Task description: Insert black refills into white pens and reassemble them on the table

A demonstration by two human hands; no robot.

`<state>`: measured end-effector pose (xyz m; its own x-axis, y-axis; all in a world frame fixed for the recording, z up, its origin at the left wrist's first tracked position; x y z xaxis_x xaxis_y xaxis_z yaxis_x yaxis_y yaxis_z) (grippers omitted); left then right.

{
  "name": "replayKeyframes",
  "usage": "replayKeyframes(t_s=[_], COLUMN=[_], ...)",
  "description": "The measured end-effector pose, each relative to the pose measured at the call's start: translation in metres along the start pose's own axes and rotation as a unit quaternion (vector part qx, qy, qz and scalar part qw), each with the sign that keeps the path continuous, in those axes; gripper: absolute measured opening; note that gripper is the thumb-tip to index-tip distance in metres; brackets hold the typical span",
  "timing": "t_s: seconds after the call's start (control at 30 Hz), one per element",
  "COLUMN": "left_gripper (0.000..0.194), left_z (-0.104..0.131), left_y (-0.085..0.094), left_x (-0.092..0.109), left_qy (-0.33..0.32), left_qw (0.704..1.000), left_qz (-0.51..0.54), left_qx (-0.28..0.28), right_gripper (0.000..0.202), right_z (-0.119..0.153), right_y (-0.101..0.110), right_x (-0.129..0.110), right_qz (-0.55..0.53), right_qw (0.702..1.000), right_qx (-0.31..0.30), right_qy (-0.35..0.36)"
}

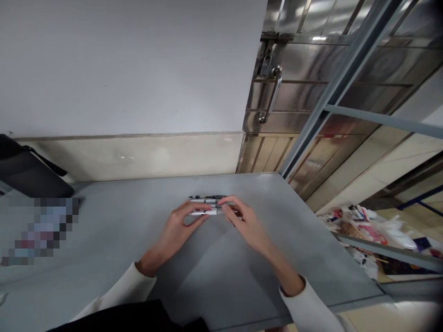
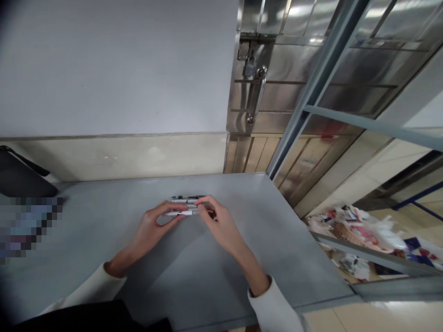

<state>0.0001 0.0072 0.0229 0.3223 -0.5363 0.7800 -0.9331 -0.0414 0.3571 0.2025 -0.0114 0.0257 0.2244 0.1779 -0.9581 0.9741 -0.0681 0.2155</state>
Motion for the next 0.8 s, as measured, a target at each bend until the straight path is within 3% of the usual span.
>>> replayKeyframes(t_s=[0.17, 0.3, 0.4, 0.53, 0.63, 0.8], left_gripper=[0.014, 0.011, 0.021, 0.036, 0.033, 0.027], left_z=[0.002, 0.003, 0.001, -0.002, -0.002, -0.002], left_y=[0.001, 0.002, 0.002, -0.001, -0.003, -0.009], left_x=[-0.001, -0.001, -0.002, -0.011, -0.016, -0.012], left_qy=[0.022, 0.054, 0.109, 0.211, 0.249, 0.198], left_qw=[1.000, 0.998, 0.992, 0.964, 0.942, 0.961], left_qz=[0.014, 0.035, 0.063, 0.150, 0.209, 0.193], left_qx=[0.008, 0.008, 0.025, 0.062, 0.083, 0.001], right_gripper=[0.022, 0.026, 0.027, 0.024, 0.021, 0.023], right_z=[0.000, 0.000, -0.001, 0.002, 0.005, -0.006], right_y=[0.001, 0.001, 0.001, -0.007, -0.017, -0.022], right_x=[-0.002, -0.001, -0.002, -0.005, -0.004, -0.007], right_qz=[0.006, 0.005, -0.029, -0.042, -0.014, -0.019], right_qw=[0.999, 1.000, 1.000, 0.996, 0.991, 0.998], right_qx=[0.003, -0.002, -0.011, -0.082, -0.135, -0.031], right_qy=[0.036, 0.023, 0.002, -0.003, 0.012, 0.051])
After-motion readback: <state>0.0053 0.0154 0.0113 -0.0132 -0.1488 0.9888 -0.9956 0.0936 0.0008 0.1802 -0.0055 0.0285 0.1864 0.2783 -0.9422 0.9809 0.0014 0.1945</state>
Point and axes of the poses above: each hand's wrist, its own z-axis away from the middle knuckle, its own y-axis out of the back of the hand, x = y × z, the point moved 4 cm from there along -z, towards the middle knuckle, and after that the axes turned 12 degrees about x, right-handed, at the moved point
